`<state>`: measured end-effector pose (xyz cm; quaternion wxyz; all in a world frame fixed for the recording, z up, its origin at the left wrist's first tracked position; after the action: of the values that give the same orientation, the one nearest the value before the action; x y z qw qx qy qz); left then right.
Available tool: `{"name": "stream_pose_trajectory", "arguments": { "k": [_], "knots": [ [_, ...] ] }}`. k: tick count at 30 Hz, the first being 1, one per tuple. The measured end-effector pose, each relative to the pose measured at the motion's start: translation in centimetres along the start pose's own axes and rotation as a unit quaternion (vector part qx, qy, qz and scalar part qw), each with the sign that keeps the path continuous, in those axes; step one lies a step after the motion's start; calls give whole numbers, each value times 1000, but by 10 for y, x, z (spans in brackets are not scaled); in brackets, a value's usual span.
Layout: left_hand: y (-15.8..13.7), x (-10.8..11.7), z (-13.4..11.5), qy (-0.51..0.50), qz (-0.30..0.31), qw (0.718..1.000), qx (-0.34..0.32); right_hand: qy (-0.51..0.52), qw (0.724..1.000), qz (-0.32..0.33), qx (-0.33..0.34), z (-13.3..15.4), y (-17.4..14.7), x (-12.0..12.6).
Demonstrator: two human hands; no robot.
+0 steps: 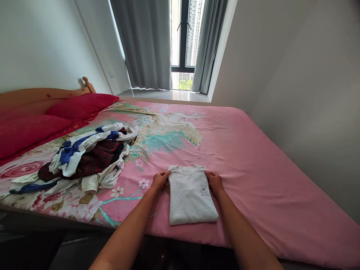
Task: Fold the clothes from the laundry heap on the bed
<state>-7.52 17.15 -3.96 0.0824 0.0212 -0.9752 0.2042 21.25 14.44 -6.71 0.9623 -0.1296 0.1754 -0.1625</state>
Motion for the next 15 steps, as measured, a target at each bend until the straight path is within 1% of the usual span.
{"name": "stream_pose_trajectory", "arguments": {
  "k": [4, 7, 9, 12, 15],
  "knots": [
    [8, 3, -5, 4, 42, 999, 25, -4, 1000, 13, 3, 3, -3, -1],
    [11, 5, -10, -3, 61, 998, 22, -9, 1000, 24, -1, 5, -3, 0],
    [11, 4, -11, -8, 64, 998, 15, -14, 999, 34, -5, 5, -2, 1],
    [10, 0, -7, -11, 37, 999, 4, -16, 999, 45, -7, 5, -1, 2],
    [9, -6, 0, -14, -22, 1000, -12, -18, 999, 43, -8, 3, 0, 3]
  ]
}}
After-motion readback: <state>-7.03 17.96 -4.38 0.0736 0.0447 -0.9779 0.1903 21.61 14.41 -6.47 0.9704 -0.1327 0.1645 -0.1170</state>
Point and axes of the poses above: each hand's wrist, its own y-axis towards the middle knuckle, its own x-axis out of the back of the hand, z = x × y, the point moved 2 cm from there along y, towards the middle knuckle, and after that the axes turned 5 degrees about y, right-handed, at the moved point
